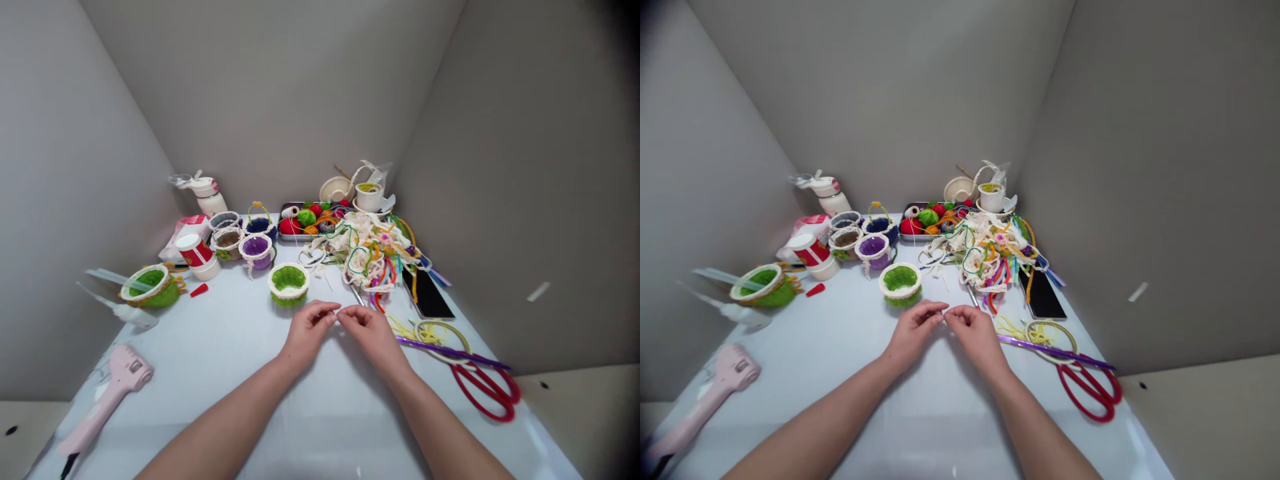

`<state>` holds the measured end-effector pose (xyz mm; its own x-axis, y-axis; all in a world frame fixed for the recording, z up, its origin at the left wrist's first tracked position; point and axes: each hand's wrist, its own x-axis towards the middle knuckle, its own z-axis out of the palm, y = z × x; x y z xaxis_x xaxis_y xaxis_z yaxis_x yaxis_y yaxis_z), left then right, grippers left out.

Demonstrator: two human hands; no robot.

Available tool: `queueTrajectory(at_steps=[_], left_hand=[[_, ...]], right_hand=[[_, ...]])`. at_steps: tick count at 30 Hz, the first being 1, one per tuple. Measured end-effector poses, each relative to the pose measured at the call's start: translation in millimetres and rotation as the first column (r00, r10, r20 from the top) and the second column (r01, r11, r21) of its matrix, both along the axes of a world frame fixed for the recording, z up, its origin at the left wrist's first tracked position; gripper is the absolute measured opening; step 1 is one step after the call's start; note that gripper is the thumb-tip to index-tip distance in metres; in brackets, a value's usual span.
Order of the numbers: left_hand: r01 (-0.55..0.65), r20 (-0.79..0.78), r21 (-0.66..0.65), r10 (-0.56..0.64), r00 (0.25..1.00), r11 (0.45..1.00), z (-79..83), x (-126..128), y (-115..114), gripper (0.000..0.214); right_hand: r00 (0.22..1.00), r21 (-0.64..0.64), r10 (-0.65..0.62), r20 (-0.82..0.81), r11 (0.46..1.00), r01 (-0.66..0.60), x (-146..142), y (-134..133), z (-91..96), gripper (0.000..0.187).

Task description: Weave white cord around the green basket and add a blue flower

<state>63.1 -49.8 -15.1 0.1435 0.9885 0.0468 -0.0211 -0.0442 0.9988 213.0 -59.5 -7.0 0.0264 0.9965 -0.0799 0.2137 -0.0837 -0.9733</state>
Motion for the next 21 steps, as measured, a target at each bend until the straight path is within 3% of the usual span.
queueTrajectory(at_steps=[12, 21], left_hand=[[-0.018, -0.199, 0.173, 0.053, 0.979, 0.985, 0.3, -2.2, -1.0, 0.008], [-0.025, -0.184, 0.095, 0.043, 0.982, 0.995, -6.4, -0.8, -0.8, 0.010]], right_hand=[[0.998, -0.011, 0.049, -0.029, 0.999, -0.050, 0.8, -2.3, 0.1, 0.033], [0.958, 0.277, -0.074, 0.276, 0.961, -0.006, -5.6, -10.4, 2.2, 0.025]])
